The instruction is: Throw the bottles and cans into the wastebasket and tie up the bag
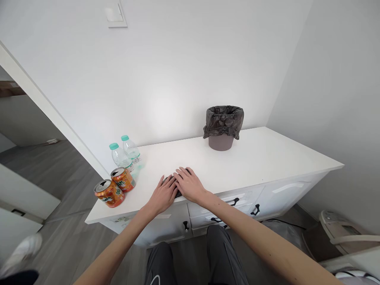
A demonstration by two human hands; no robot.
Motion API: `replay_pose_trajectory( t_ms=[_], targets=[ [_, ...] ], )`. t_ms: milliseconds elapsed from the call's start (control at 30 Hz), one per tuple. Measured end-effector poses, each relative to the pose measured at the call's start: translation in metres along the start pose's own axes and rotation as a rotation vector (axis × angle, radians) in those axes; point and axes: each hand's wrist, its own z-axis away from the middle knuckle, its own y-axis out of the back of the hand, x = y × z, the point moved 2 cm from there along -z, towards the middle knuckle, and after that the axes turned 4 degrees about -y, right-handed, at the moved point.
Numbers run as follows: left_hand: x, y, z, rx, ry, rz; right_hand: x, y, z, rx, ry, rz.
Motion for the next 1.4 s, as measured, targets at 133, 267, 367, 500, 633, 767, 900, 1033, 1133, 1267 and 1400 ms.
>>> replay_pose_trajectory(
  t_ms=[133,267,367,500,633,767,900,1033,1133,1267,1400],
  targets=[
    [-0.012,-0.01,0.009,0.006,0.039,0.11,0.012,-0.021,0.012,-0.086,-0.116,-0.029],
    [-0.031,-0.016,0.018,-0.029,0.058,0.152,0.028,-0.033,0.015,-0.117,-0.135,-0.06],
    [-0.047,-0.013,0.024,-0.071,0.055,0.181,0.025,-0.031,0.014,-0.123,-0.163,-0.058],
    [-0.058,-0.001,0.029,-0.031,0.115,0.265,-0.009,-0.03,0.017,-0.022,-0.181,-0.033],
    [-0.058,0.008,0.031,0.024,0.248,0.394,-0.043,-0.039,0.018,-0.058,-0.182,-0.06],
    [-0.057,0.013,0.032,0.061,0.352,0.458,-0.02,-0.035,0.013,-0.139,-0.233,-0.102],
    [-0.057,0.016,0.033,0.073,0.37,0.453,0.054,-0.009,0.02,-0.185,-0.251,-0.086],
    [-0.055,0.018,0.032,0.07,0.35,0.391,0.145,0.03,0.05,-0.166,-0.317,0.059],
    [-0.055,0.016,0.031,0.059,0.34,0.36,0.205,0.054,0.079,-0.178,-0.412,0.168],
    [-0.054,0.012,0.031,0.045,0.326,0.316,0.249,0.067,0.106,-0.163,-0.445,0.236],
    [-0.051,0.007,0.031,0.071,0.299,0.264,0.244,0.064,0.114,-0.056,-0.357,0.313]
  ],
)
